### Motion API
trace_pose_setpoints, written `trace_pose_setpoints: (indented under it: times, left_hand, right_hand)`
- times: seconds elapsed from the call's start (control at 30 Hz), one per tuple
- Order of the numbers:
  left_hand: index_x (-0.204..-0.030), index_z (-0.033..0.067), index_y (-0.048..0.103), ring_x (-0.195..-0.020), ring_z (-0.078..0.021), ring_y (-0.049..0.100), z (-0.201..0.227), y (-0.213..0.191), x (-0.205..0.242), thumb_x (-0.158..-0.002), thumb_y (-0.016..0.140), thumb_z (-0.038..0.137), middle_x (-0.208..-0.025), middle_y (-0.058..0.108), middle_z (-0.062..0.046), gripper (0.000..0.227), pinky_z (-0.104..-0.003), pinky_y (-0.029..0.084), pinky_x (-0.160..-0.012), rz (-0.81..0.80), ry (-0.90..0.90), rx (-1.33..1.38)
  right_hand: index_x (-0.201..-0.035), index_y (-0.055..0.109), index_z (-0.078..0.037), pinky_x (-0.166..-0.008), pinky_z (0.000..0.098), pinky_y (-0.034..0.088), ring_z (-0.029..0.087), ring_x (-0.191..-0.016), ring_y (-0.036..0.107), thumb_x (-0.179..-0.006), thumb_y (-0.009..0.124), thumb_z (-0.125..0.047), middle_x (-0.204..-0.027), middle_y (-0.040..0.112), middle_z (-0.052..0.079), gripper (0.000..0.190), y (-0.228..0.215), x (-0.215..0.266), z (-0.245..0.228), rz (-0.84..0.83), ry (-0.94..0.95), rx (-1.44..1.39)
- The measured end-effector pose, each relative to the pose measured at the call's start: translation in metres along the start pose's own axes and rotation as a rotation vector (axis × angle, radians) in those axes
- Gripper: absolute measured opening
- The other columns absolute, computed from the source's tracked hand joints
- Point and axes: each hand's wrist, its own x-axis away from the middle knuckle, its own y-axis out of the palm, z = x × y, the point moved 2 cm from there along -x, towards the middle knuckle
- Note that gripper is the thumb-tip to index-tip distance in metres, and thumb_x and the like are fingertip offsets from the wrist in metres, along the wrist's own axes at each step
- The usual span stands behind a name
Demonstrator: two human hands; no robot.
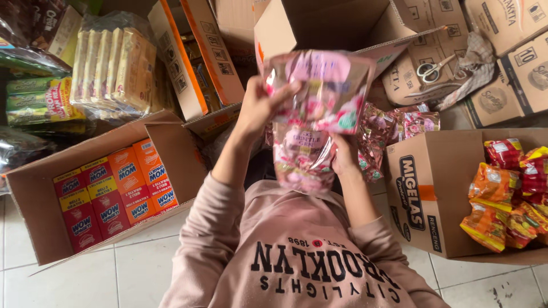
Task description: The person sits on the floor and packs pink detergent packets into a cardboard box. They remove bubble wrap, gather packets, and place them into the box one by one.
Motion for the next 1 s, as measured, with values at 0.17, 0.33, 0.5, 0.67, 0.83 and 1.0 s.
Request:
trace_pose_setpoints:
  times: [0.17,0.33,0.5,0.67,0.83,1.0]
  left_hand:
    - [-0.128,-0.0107,0.051,-0.077,-0.0107,0.067,-0.060,-0.019,0.029,-0.089,0.078,0.047,-0.102,0.067,-0.012,0.075,-0.028,0.058,-0.069,0.138,-0.174,0.096]
    - [-0.151,-0.0097,0.038,-0.119,-0.0212,0.065,-0.088,-0.037,0.037,-0.086,0.084,0.045,-0.137,0.062,-0.017,0.097,-0.036,0.052,-0.105,-0.204,-0.181,0.506]
    - [-0.156,0.0009,0.032,-0.133,-0.0244,0.058,-0.093,-0.031,0.042,-0.077,0.091,0.031,-0.145,0.059,-0.013,0.103,-0.042,0.044,-0.116,-0.422,-0.192,0.655]
    - [-0.143,-0.0084,0.053,-0.115,-0.0259,0.069,-0.084,-0.027,0.038,-0.079,0.089,0.007,-0.129,0.070,-0.018,0.074,-0.043,0.055,-0.106,-0.392,-0.110,0.514]
    - [-0.134,-0.0071,0.056,-0.103,-0.0242,0.073,-0.073,-0.010,0.035,-0.080,0.082,-0.003,-0.114,0.073,-0.016,0.060,-0.042,0.060,-0.095,-0.247,-0.091,0.654]
    - [-0.132,-0.0073,0.059,-0.102,-0.0243,0.075,-0.064,-0.004,0.031,-0.081,0.081,0.003,-0.113,0.074,-0.017,0.056,-0.040,0.061,-0.093,-0.209,-0.032,0.709]
  right_hand:
    - [-0.128,0.057,-0.003,-0.088,0.0390,0.058,0.024,-0.105,0.067,-0.095,0.072,-0.033,-0.115,0.069,0.011,0.046,0.037,-0.016,-0.033,-0.180,-0.376,0.113]
    - [-0.124,0.056,-0.003,-0.088,0.0386,0.060,0.024,-0.105,0.069,-0.100,0.068,-0.037,-0.117,0.069,0.013,0.043,0.042,-0.017,-0.092,-0.510,-0.781,0.240]
    - [-0.121,0.056,-0.003,-0.088,0.0382,0.062,0.023,-0.105,0.071,-0.105,0.064,-0.042,-0.118,0.070,0.015,0.043,0.061,-0.031,-0.123,-0.821,-0.838,0.326]
    - [-0.126,0.056,-0.003,-0.090,0.0373,0.061,0.023,-0.107,0.070,-0.107,0.062,-0.040,-0.125,0.069,0.015,0.041,0.078,-0.018,-0.136,-0.765,-0.769,0.354]
    - [-0.133,0.053,-0.003,-0.096,0.0383,0.058,0.024,-0.114,0.067,-0.104,0.063,-0.037,-0.131,0.066,0.015,0.046,0.069,-0.018,-0.120,-0.555,-0.617,0.197]
    - [-0.140,0.049,-0.003,-0.101,0.0392,0.056,0.024,-0.121,0.063,-0.100,0.064,-0.034,-0.136,0.062,0.015,0.052,0.020,-0.009,-0.046,-0.470,-0.107,0.133]
